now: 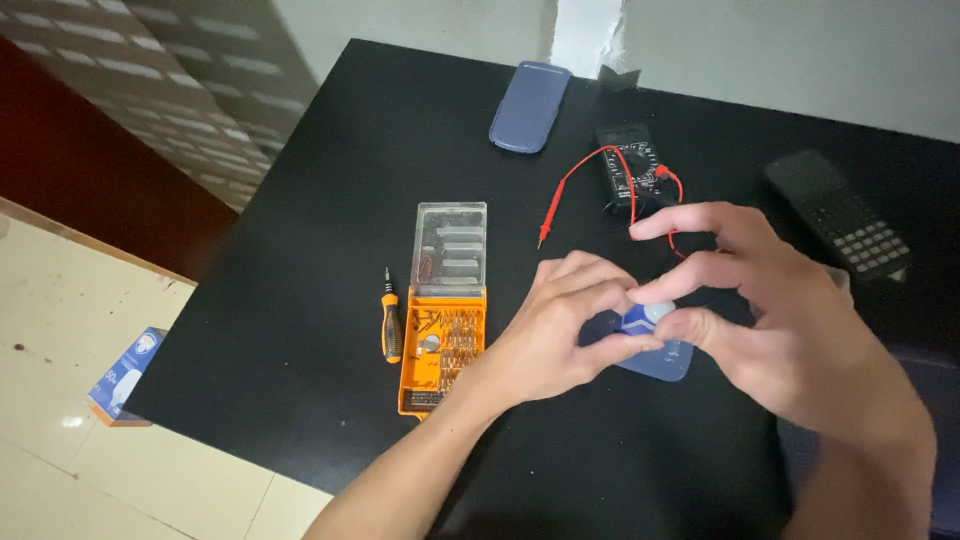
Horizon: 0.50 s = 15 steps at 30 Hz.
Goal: Using a small screwdriver to pry open and disassemble a blue phone case on a workbench.
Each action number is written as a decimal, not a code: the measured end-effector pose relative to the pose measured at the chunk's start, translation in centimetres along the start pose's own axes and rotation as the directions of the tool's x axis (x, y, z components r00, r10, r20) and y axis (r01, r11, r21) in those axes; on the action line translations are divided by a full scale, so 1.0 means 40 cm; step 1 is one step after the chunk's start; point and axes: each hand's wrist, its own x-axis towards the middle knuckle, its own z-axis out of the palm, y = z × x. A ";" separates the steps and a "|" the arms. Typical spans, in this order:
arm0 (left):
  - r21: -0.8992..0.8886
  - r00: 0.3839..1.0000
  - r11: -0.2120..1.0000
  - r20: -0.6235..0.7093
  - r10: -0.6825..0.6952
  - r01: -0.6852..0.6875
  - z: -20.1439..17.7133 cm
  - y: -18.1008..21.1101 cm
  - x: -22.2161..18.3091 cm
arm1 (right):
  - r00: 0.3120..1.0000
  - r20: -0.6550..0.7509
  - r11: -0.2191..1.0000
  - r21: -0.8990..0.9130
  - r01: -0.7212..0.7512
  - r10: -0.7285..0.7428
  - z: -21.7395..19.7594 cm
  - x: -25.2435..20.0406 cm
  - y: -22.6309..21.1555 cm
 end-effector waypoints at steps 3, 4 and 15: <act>0.050 0.999 0.998 -0.007 -0.036 0.036 0.010 -0.002 -0.003 | 0.998 0.044 0.999 -0.015 -0.033 0.033 -0.006 -0.004 0.006; 0.051 0.999 0.998 -0.007 -0.034 0.034 0.012 0.000 -0.002 | 0.999 0.042 0.999 -0.016 -0.032 0.032 -0.008 -0.004 0.013; 0.155 0.994 0.988 -0.106 0.000 0.017 0.036 0.018 -0.002 | 0.986 0.045 0.987 0.035 -0.159 0.158 -0.010 -0.013 0.034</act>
